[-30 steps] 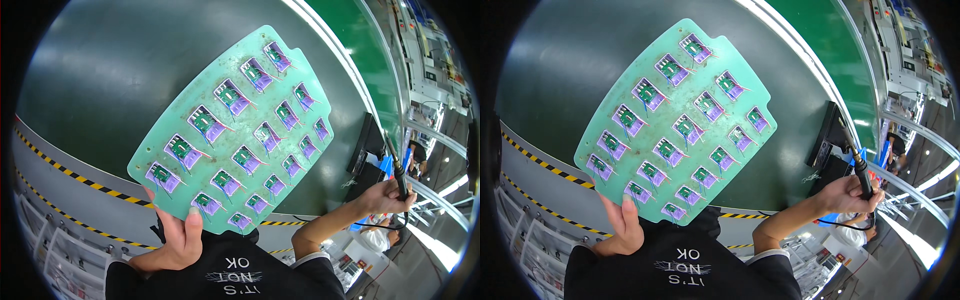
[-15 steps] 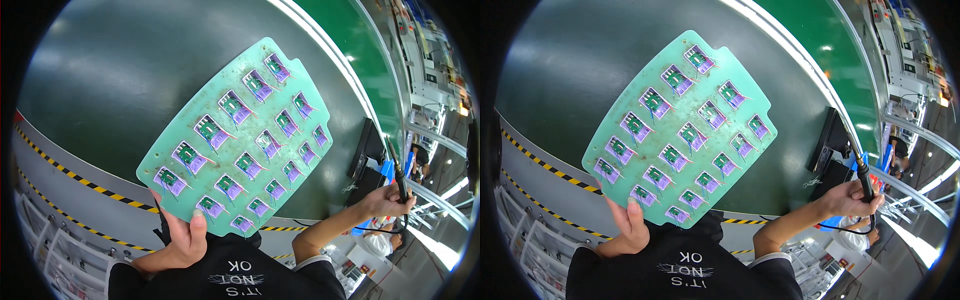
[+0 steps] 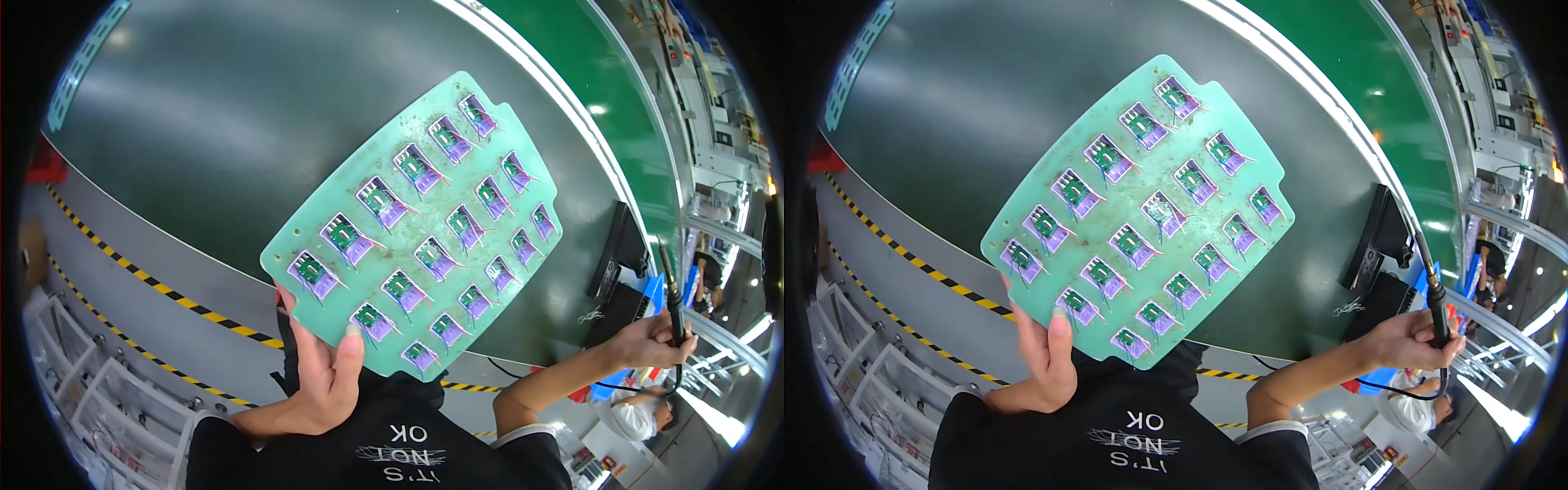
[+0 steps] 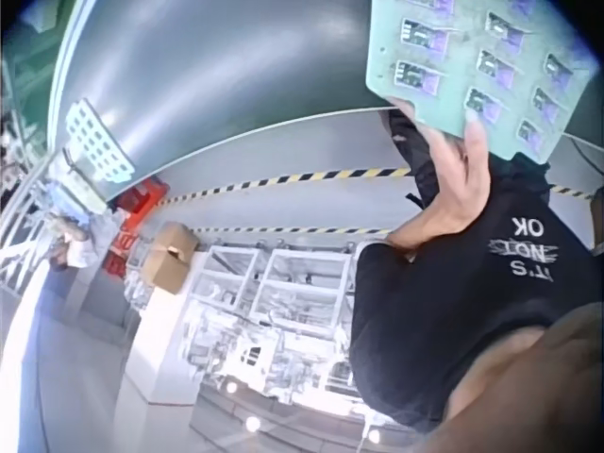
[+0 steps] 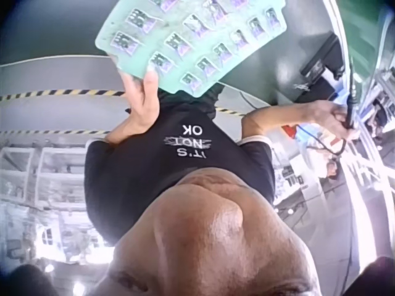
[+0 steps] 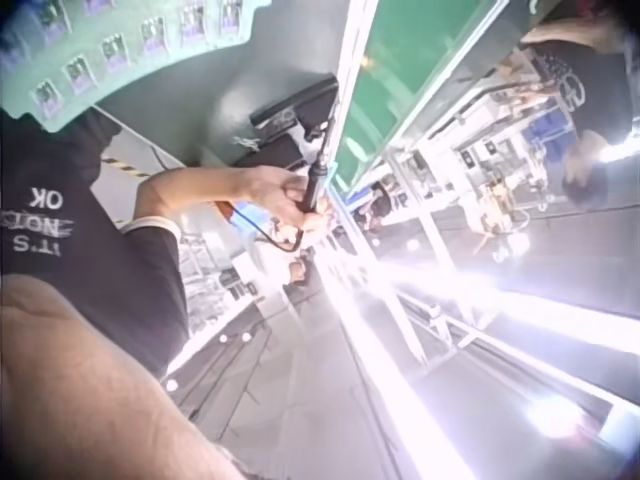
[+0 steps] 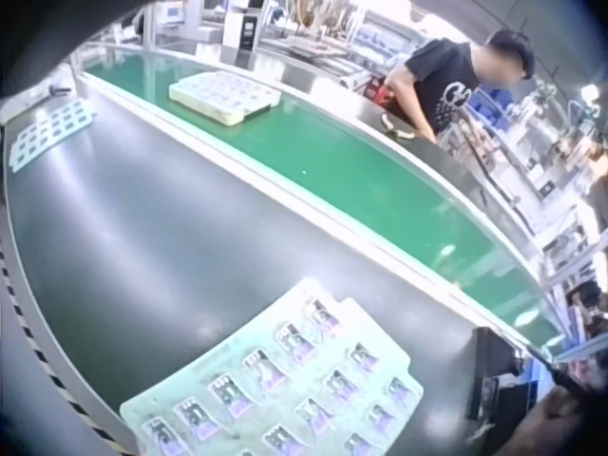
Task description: Soldering electronic components onto several printed circuit boards held in a fixture.
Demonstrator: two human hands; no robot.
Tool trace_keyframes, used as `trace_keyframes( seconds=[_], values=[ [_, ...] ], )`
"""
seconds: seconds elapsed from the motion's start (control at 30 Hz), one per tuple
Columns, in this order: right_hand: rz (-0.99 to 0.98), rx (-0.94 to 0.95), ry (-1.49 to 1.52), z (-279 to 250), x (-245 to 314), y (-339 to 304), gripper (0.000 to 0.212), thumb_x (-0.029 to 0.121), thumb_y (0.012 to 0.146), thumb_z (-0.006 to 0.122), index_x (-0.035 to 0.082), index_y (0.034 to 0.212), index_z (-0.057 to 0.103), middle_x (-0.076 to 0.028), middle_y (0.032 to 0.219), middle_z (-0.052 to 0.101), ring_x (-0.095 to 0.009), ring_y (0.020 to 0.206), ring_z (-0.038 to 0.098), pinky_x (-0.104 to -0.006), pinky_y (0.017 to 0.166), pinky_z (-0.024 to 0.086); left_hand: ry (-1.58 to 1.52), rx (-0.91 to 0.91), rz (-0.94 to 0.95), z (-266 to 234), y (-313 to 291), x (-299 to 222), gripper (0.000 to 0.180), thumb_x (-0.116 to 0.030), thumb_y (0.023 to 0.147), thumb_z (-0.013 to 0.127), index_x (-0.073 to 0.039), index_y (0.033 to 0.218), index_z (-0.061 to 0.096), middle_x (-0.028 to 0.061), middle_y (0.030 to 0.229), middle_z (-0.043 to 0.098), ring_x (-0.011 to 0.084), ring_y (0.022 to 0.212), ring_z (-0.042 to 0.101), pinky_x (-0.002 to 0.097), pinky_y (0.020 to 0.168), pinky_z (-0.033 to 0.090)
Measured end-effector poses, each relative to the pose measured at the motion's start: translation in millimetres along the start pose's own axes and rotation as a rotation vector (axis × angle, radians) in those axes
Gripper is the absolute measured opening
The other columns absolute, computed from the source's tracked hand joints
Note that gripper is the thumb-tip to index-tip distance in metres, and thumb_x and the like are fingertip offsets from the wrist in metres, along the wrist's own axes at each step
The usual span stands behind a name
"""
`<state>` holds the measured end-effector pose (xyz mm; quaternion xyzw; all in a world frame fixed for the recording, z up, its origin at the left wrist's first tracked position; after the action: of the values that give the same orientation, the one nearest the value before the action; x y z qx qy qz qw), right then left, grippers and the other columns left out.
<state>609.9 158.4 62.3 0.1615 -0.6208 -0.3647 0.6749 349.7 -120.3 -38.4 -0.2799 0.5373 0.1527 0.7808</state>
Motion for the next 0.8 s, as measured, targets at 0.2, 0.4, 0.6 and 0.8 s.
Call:
trace_keyframes(
  seconds=[0.2, 0.4, 0.6, 0.8],
  values=[
    [-0.071, -0.159, -0.020, -54.0, -11.2, 46.3, 0.034, 0.025, 0.095, 0.049, 0.011, 0.064, 0.046, 0.005, 0.052, 0.028, -0.006, 0.043, 0.026, -0.0213, 0.044, 0.021, 0.199, -0.174, 0.180, 68.5, 26.8, -12.2, 0.068, -0.013, 0.100, 0.041, 0.003, 0.153, 0.003, 0.0157, 0.156, 0.021, 0.0234, 0.139, 0.029, 0.0351, 0.114, 0.022],
    [-0.182, -0.234, -0.073, -84.0, -30.4, 70.0, 0.023, 0.012, 0.089, 0.052, 0.009, 0.070, 0.040, 0.001, 0.053, 0.039, -0.006, 0.044, 0.028, -0.0220, 0.044, 0.022, 0.050, -0.299, 0.182, 136.6, 41.3, -37.9, 0.065, -0.022, 0.101, 0.043, -0.006, 0.155, 0.011, 0.0150, 0.155, 0.025, 0.0278, 0.139, 0.033, 0.0402, 0.111, 0.031],
    [-0.269, -0.189, -0.153, -143.2, -15.7, 78.3, 0.017, 0.005, 0.089, 0.057, 0.000, 0.076, 0.048, -0.006, 0.056, 0.049, -0.008, 0.045, 0.038, -0.0254, 0.047, 0.039, 0.089, -0.268, 0.152, 184.6, 19.5, -64.2, 0.058, -0.026, 0.103, 0.046, -0.007, 0.152, 0.022, 0.0130, 0.148, 0.038, 0.0252, 0.128, 0.047, 0.0418, 0.100, 0.046],
    [-0.321, 0.039, -0.402, -142.0, -8.6, 76.3, 0.013, -0.001, 0.078, 0.068, 0.002, 0.078, 0.056, -0.005, 0.055, 0.050, -0.016, 0.042, 0.046, -0.0283, 0.041, 0.037, -0.078, 0.004, 0.052, 161.3, 29.1, -60.5, 0.049, -0.024, 0.102, 0.048, 0.001, 0.143, 0.035, 0.0144, 0.142, 0.047, 0.0263, 0.124, 0.052, 0.0412, 0.103, 0.047]
  ],
)
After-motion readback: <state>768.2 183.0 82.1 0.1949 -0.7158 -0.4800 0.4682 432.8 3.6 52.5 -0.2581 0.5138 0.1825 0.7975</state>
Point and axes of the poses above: each hand's wrist, its own y-axis towards the middle knuckle, its own z-axis out of the palm, x = y × z, the point moved 1 cm from there along y, towards the middle knuckle
